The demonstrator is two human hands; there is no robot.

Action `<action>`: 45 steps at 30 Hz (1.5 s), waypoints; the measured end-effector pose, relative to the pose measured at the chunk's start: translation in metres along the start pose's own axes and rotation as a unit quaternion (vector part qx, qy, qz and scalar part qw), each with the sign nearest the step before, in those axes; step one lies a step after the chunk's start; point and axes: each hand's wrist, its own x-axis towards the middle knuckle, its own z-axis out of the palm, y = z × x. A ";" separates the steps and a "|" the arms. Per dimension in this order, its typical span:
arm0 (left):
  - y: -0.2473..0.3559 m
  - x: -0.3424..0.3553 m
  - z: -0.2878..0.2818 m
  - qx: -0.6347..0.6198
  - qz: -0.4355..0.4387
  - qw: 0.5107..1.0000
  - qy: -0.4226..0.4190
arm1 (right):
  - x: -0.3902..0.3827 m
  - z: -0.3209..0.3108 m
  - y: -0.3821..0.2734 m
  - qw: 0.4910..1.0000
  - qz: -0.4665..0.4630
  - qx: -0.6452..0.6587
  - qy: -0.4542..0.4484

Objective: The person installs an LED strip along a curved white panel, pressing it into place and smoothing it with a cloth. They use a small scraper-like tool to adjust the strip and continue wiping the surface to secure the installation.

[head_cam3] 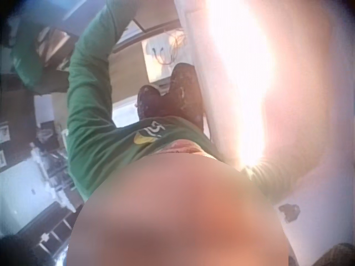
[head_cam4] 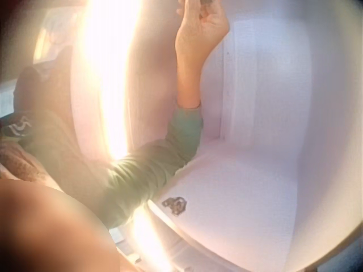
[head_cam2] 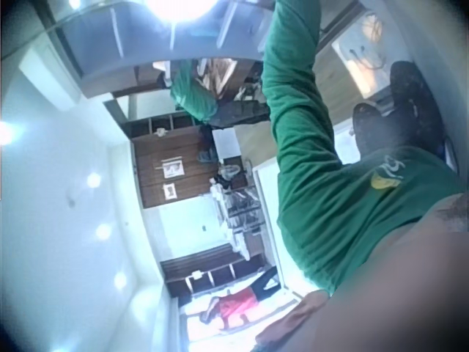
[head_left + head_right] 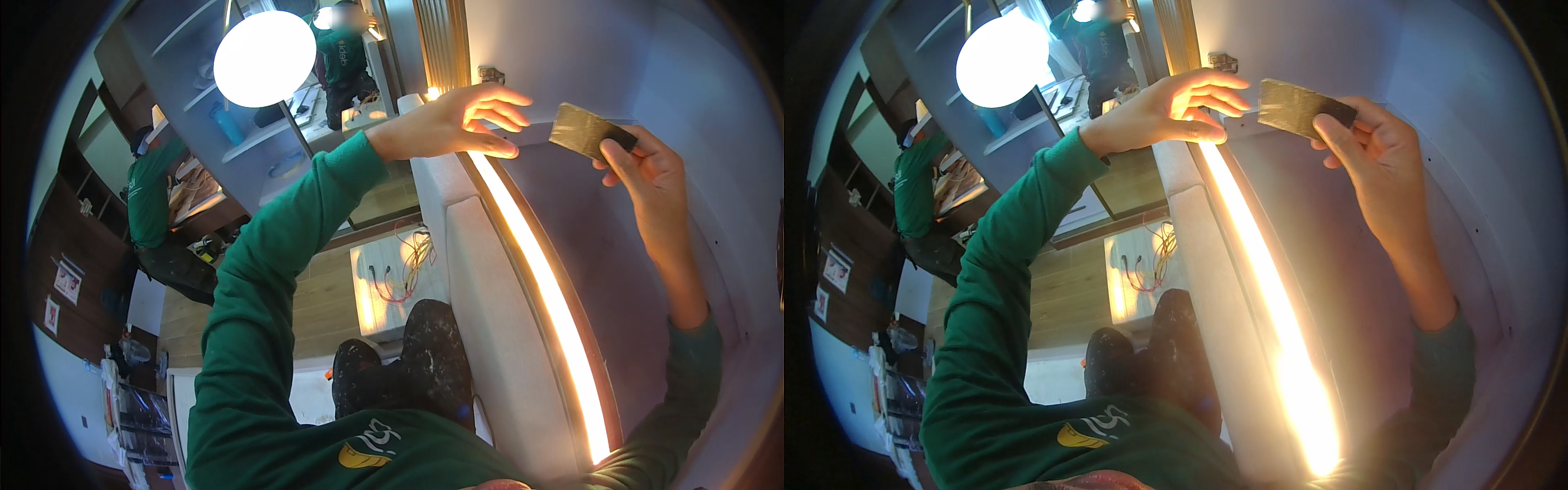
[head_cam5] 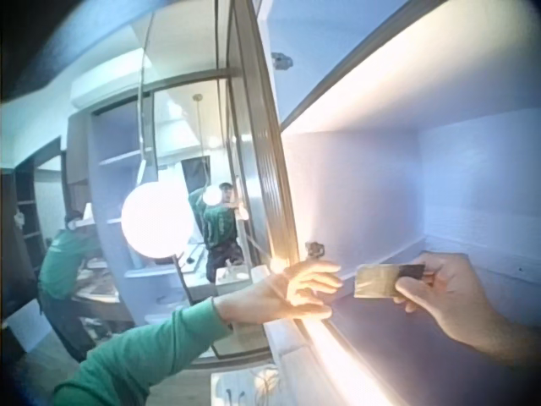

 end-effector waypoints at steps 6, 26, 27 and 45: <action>0.045 0.020 0.024 -0.034 0.004 0.995 -0.092 | 0.000 0.020 0.008 0.998 -0.012 0.032 -0.061; -0.135 -0.012 -0.034 0.452 -0.019 0.892 -0.010 | 0.000 0.011 -0.005 1.000 0.002 0.015 -0.001; -0.132 -0.012 -0.035 0.431 -0.011 0.902 -0.008 | -0.001 0.011 -0.005 1.000 0.001 0.015 0.000; 0.039 0.022 0.016 0.015 0.069 0.995 -0.071 | -0.001 0.033 0.021 0.995 -0.030 0.095 -0.023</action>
